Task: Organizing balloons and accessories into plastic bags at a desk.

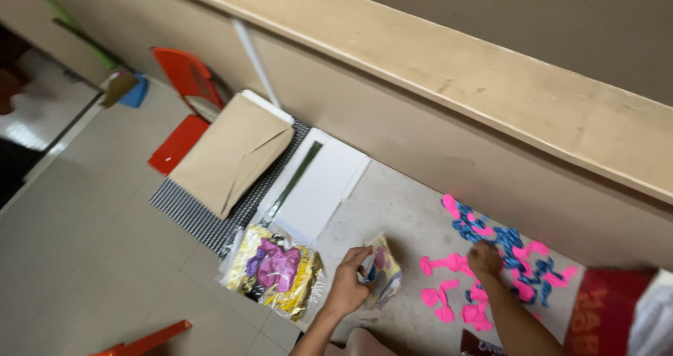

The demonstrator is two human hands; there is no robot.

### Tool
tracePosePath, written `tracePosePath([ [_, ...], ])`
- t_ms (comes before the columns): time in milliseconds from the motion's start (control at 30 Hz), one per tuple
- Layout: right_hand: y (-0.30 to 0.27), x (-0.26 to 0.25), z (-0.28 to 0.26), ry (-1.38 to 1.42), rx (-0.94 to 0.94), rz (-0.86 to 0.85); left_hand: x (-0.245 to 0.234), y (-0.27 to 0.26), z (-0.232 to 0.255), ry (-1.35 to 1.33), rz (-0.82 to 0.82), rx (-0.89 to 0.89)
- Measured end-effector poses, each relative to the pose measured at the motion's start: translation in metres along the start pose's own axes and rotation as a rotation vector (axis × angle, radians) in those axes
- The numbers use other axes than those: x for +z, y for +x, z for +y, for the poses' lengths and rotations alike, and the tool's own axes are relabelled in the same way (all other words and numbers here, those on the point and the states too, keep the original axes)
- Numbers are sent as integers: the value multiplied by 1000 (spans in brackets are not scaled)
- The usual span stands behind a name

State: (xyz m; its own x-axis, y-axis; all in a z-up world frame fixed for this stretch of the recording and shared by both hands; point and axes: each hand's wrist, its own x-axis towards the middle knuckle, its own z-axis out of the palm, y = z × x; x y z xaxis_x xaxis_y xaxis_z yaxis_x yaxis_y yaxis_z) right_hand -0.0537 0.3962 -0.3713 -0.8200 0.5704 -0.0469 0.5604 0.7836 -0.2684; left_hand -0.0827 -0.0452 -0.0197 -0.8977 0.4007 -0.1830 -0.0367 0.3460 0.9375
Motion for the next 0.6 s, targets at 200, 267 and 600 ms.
tracePosePath([
  [200, -1, -22, -6, 178, -74, 178, 10, 16, 5, 40, -52, 14],
  [267, -3, -39, -12, 221, -72, 230, 13, 20, 4, 23, -67, 17],
  [600, 2, -29, -13, 152, 33, 64, 16, 26, 6, 58, -57, 30],
])
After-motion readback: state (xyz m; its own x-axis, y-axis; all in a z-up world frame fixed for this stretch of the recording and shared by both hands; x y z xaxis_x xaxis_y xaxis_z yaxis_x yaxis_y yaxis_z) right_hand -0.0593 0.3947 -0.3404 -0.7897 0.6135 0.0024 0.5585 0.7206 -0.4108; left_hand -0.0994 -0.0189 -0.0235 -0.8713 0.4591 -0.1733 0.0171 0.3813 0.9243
